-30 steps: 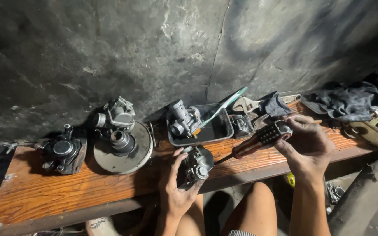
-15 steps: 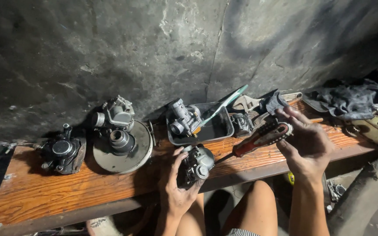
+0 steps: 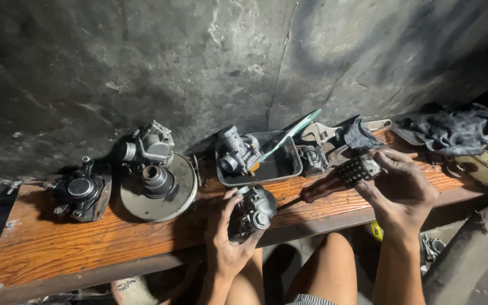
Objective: Cleaning motorcycle carburetor components using a toothbrush and a screwdriver on a workbench.
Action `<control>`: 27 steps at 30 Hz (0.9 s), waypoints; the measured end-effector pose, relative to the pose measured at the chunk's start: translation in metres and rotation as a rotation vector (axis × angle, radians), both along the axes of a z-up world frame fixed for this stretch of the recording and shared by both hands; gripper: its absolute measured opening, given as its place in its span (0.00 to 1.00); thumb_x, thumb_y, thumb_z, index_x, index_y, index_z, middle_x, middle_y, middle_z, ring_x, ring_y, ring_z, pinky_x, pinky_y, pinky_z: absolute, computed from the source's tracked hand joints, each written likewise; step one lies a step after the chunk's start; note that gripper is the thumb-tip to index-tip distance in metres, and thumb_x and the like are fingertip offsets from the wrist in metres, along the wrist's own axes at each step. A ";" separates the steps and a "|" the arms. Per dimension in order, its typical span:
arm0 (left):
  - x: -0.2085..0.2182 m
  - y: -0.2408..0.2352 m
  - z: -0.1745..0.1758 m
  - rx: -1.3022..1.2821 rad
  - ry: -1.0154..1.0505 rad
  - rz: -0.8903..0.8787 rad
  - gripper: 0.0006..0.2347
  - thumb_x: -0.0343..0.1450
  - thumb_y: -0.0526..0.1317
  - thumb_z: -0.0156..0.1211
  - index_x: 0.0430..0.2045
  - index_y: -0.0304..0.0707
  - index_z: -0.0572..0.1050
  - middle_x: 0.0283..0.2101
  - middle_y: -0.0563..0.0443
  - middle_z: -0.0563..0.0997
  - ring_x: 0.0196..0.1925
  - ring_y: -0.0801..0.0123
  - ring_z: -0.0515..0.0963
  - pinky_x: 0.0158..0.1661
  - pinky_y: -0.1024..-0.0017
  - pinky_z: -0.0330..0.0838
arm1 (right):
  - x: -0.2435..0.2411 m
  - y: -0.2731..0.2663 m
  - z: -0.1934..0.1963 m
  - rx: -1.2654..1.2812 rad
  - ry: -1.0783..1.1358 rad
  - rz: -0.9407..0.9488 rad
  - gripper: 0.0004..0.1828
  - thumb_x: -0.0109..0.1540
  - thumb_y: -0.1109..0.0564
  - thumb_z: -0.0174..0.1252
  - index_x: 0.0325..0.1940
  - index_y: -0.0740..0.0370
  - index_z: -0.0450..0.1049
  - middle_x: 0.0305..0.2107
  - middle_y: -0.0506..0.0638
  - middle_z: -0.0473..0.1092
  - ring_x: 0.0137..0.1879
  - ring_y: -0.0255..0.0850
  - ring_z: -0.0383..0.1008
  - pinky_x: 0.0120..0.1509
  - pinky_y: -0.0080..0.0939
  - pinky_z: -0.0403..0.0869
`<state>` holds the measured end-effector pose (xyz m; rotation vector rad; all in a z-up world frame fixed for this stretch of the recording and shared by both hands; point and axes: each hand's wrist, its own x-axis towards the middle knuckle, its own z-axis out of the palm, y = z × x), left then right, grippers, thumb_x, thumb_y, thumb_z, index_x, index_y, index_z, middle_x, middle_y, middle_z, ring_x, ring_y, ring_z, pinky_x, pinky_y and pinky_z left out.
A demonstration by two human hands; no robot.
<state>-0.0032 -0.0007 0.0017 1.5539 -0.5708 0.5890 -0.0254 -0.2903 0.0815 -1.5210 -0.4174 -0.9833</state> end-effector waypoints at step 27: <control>-0.002 0.001 0.000 0.005 0.010 -0.009 0.28 0.70 0.48 0.66 0.61 0.30 0.67 0.67 0.31 0.69 0.69 0.47 0.72 0.69 0.58 0.68 | -0.007 0.021 0.030 -0.059 0.061 0.011 0.27 0.59 0.61 0.63 0.62 0.73 0.68 0.62 0.69 0.68 0.72 0.58 0.71 0.83 0.54 0.73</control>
